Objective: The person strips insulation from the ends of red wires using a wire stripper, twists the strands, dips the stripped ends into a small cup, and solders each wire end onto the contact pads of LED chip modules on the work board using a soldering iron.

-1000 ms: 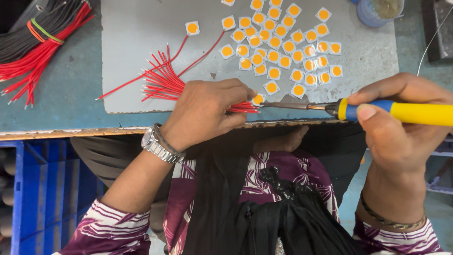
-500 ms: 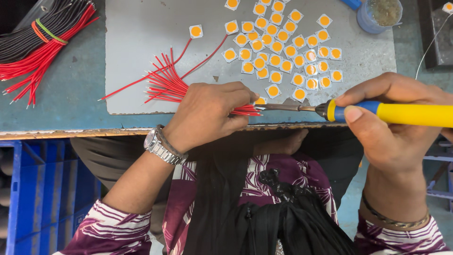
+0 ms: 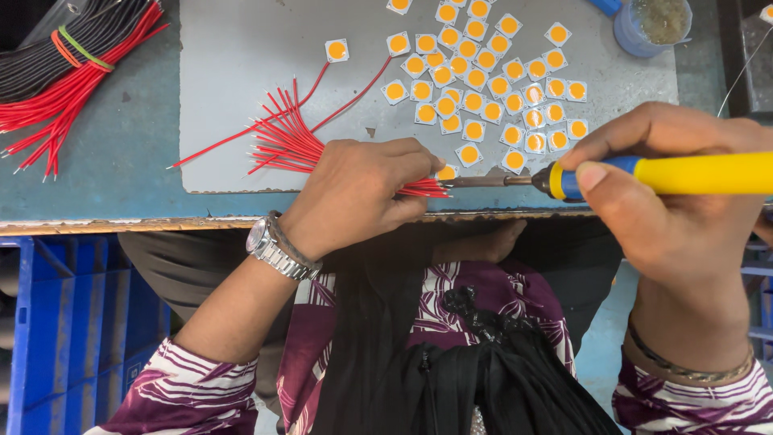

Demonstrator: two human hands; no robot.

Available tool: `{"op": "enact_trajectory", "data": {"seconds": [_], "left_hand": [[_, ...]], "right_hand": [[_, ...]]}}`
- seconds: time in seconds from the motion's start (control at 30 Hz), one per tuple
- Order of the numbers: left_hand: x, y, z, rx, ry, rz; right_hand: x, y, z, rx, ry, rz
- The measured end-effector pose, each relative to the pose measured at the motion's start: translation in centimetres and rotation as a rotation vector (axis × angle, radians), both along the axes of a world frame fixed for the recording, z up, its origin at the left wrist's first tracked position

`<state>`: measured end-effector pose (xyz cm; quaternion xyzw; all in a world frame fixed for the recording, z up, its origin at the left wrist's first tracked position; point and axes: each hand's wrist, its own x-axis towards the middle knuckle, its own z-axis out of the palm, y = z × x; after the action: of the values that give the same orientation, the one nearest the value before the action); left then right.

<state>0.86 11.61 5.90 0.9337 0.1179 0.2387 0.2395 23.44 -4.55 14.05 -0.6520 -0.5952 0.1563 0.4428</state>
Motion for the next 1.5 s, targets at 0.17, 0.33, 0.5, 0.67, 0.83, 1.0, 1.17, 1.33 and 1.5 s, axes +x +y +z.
{"op": "enact_trajectory", "data": {"seconds": [0.17,0.33,0.5,0.67,0.83,1.0,1.17,1.33,1.5], "left_hand": [[0.0,0.1,0.0,0.002,0.007,-0.004],[0.1,0.0,0.0,0.004,0.004,-0.001],[0.1,0.0,0.0,0.005,0.009,-0.001],[0.1,0.0,0.0,0.013,-0.008,-0.003],[0.1,-0.1,0.0,0.017,0.006,0.007],[0.1,-0.1,0.0,0.014,0.004,0.009],[0.1,-0.1,0.0,0.011,0.004,0.005],[0.1,-0.1,0.0,0.017,-0.001,0.002],[0.0,-0.1,-0.1,0.008,0.003,0.001]], "right_hand": [[0.1,-0.2,-0.2,0.009,0.114,-0.070],[0.2,-0.2,-0.4,-0.004,0.059,-0.074],[-0.1,0.1,0.0,-0.008,0.027,-0.025],[-0.3,0.3,0.5,-0.045,0.031,-0.039],[-0.4,0.4,0.6,-0.032,-0.005,-0.015],[-0.2,0.5,0.6,-0.025,0.038,-0.039],[0.1,-0.3,0.9,-0.086,0.059,-0.159],[1.4,-1.2,-0.7,-0.029,0.150,-0.143],[4.0,-2.3,-2.9,0.067,0.312,-0.119]]}}
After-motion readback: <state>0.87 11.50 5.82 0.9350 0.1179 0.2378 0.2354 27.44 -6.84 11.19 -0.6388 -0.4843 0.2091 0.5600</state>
